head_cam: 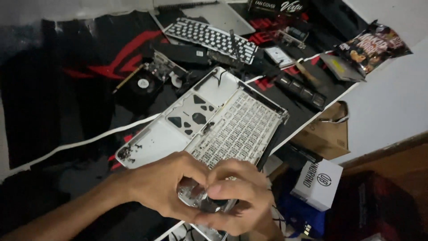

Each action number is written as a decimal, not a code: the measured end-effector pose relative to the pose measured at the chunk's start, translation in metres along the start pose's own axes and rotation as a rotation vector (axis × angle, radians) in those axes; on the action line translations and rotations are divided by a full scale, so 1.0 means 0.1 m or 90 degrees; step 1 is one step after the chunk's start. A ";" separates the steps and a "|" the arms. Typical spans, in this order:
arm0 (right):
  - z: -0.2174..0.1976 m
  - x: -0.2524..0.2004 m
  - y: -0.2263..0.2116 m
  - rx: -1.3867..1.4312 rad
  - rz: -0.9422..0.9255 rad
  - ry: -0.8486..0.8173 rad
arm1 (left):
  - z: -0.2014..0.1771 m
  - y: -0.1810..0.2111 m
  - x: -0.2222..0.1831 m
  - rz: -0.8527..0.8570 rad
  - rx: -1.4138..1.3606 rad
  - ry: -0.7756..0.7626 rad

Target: Unscrewing a keyboard plate from a laptop chassis using a small screwdriver

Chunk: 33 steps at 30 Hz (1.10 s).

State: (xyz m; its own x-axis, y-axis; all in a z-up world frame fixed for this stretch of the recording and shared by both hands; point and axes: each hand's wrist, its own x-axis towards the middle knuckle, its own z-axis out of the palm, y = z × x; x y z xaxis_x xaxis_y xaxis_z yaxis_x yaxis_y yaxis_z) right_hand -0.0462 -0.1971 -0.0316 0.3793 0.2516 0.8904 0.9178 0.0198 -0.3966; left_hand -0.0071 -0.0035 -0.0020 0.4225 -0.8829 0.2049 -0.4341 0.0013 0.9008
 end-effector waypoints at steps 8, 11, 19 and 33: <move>0.01 -0.03 0.09 -0.064 -0.083 0.016 | 0.00 0.03 0.01 -0.012 -0.020 -0.010; -0.03 -0.06 0.10 -0.008 -0.091 0.037 | 0.01 0.04 0.03 0.034 0.032 -0.002; -0.01 0.03 -0.06 0.056 0.014 0.005 | 0.00 0.06 0.03 0.009 -0.024 -0.029; -0.01 -0.02 0.07 0.175 -0.020 -0.015 | -0.02 0.08 0.03 0.035 -0.026 -0.033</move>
State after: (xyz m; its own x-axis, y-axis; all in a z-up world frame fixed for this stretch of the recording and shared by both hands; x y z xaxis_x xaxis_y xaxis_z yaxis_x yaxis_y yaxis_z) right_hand -0.0402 -0.1985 -0.0364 0.3457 0.2695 0.8988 0.8611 0.2894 -0.4180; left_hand -0.0077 -0.0055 0.0060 0.3571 -0.9041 0.2348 -0.4223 0.0679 0.9039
